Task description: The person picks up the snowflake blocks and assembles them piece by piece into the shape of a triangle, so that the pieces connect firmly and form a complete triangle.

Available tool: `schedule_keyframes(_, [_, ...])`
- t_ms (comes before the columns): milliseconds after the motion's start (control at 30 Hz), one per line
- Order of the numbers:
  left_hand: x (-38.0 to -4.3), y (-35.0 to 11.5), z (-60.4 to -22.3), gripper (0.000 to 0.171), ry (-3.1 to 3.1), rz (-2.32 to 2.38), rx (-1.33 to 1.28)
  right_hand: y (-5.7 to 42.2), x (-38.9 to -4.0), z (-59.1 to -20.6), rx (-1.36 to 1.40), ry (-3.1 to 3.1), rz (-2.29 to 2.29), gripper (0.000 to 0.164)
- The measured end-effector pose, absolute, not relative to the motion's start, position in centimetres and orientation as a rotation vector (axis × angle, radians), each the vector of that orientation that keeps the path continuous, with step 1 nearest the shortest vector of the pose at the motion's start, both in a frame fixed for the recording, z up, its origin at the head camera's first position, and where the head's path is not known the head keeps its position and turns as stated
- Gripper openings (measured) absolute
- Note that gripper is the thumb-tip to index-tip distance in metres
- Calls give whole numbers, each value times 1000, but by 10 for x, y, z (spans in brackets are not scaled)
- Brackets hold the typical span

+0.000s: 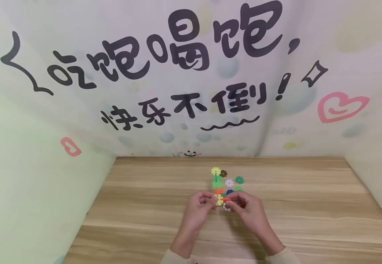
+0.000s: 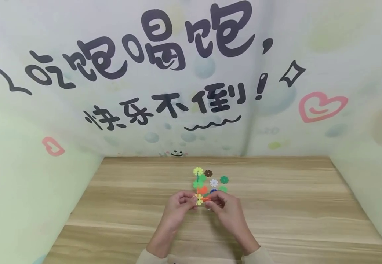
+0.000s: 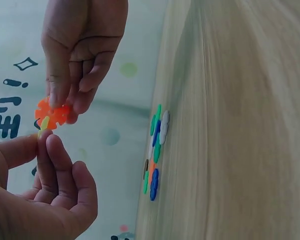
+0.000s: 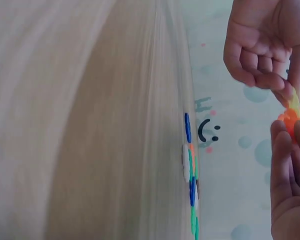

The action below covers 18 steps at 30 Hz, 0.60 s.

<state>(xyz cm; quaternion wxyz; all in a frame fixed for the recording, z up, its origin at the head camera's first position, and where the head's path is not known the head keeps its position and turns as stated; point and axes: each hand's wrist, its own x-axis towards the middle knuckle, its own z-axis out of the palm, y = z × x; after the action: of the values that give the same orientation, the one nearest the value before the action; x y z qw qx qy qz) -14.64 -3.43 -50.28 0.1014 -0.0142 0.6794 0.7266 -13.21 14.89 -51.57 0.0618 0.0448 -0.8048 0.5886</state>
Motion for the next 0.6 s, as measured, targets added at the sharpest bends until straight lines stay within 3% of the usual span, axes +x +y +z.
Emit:
schedule_keyframes(233, [-156, -53, -503, 24, 2051, 2221, -98, 157, -147, -520, 17, -2482, 1820, 18])
schedule_keyframes(600, [-164, -71, -503, 23, 2031, 2319, -212, 137, -178, -539, 54, -2681, 1711, 19])
